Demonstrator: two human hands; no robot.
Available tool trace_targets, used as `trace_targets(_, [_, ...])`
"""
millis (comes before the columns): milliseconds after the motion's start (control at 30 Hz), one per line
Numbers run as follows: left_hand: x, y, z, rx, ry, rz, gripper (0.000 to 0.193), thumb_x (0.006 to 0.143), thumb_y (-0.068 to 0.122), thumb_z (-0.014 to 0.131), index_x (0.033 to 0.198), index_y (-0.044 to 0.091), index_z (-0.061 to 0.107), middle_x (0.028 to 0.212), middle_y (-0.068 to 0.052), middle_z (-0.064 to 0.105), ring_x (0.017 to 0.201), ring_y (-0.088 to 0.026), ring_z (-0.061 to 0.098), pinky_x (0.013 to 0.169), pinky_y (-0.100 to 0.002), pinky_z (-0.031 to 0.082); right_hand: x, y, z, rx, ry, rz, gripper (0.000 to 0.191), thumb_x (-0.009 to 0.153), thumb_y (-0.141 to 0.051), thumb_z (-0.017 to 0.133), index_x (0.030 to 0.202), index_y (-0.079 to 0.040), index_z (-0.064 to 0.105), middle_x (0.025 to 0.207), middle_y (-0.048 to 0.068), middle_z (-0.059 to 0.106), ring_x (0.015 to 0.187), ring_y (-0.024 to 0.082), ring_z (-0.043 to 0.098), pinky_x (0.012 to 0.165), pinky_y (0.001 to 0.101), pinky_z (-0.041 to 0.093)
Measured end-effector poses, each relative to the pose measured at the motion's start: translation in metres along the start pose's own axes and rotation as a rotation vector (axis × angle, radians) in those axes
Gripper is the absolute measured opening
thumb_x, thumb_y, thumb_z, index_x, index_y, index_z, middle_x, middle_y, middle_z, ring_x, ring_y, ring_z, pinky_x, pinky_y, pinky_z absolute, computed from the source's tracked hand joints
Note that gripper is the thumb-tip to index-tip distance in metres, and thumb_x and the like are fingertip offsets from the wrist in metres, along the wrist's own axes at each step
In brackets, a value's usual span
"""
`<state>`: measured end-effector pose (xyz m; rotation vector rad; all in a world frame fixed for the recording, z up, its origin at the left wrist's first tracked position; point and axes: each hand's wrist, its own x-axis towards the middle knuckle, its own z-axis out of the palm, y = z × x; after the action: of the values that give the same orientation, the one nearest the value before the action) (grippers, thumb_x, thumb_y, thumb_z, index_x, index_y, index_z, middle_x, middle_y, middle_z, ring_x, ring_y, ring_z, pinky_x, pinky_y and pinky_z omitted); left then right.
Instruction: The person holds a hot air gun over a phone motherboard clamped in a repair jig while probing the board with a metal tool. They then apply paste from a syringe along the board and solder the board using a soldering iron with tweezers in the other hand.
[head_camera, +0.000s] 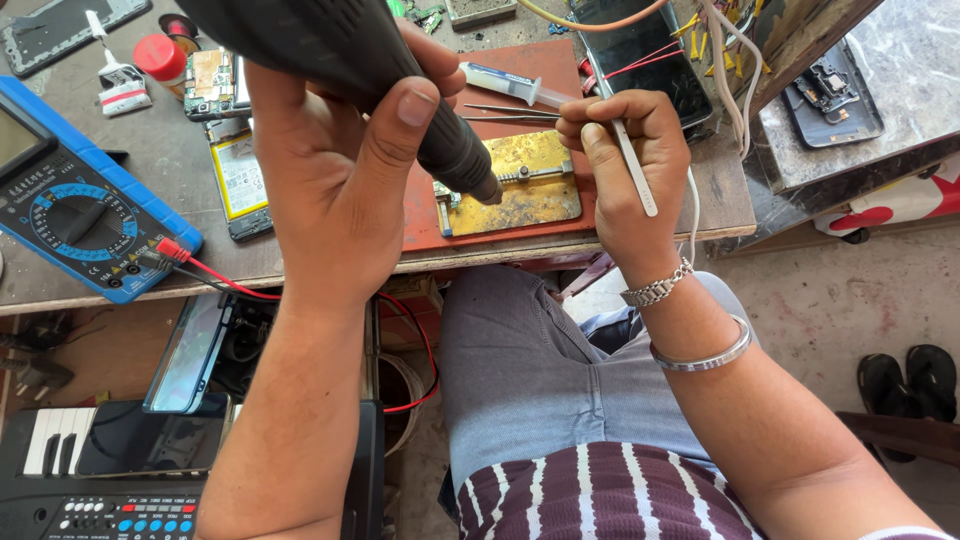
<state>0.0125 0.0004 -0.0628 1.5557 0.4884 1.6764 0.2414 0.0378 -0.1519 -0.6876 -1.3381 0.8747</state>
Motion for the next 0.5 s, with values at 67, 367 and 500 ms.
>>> trace_targets(67, [0.0000,0.0011,0.0000,0.009,0.006,-0.017,0.031,0.117,0.012,0.069,0.135,0.006,0.045,0.115,-0.013,0.068,0.099,-0.016,0.064,0.097,-0.030,0.054,0.0003,-0.0001,-0.0001,0.002,-0.001,-0.001,0.013,0.112,0.007,0.051,0.121,-0.003,0.053,0.124,0.013,0.069,0.114,0.016,0.069,0.108,0.0335,0.059])
trace_targets(367, [-0.0023,-0.0053,0.0042,-0.072,0.007,0.028,0.030,0.120,0.010,0.069,0.137,0.009,0.044,0.116,-0.012,0.065,0.105,-0.017,0.064,0.099,-0.031,0.053,0.0000,-0.0001,0.0000,-0.004,-0.001,0.006,0.012,0.112,0.006,0.052,0.121,-0.003,0.053,0.123,0.013,0.070,0.112,0.016,0.070,0.107,0.0328,0.059])
trace_targets(500, [-0.0016,-0.0026,-0.0023,-0.025,0.018,0.033,0.030,0.120,0.010,0.067,0.138,0.010,0.043,0.120,-0.013,0.066,0.107,-0.018,0.064,0.101,-0.033,0.055,0.0007,-0.0011,0.0001,-0.020,-0.011,0.001,0.012,0.112,0.006,0.052,0.121,-0.003,0.053,0.123,0.013,0.070,0.112,0.016,0.070,0.107,0.0326,0.059])
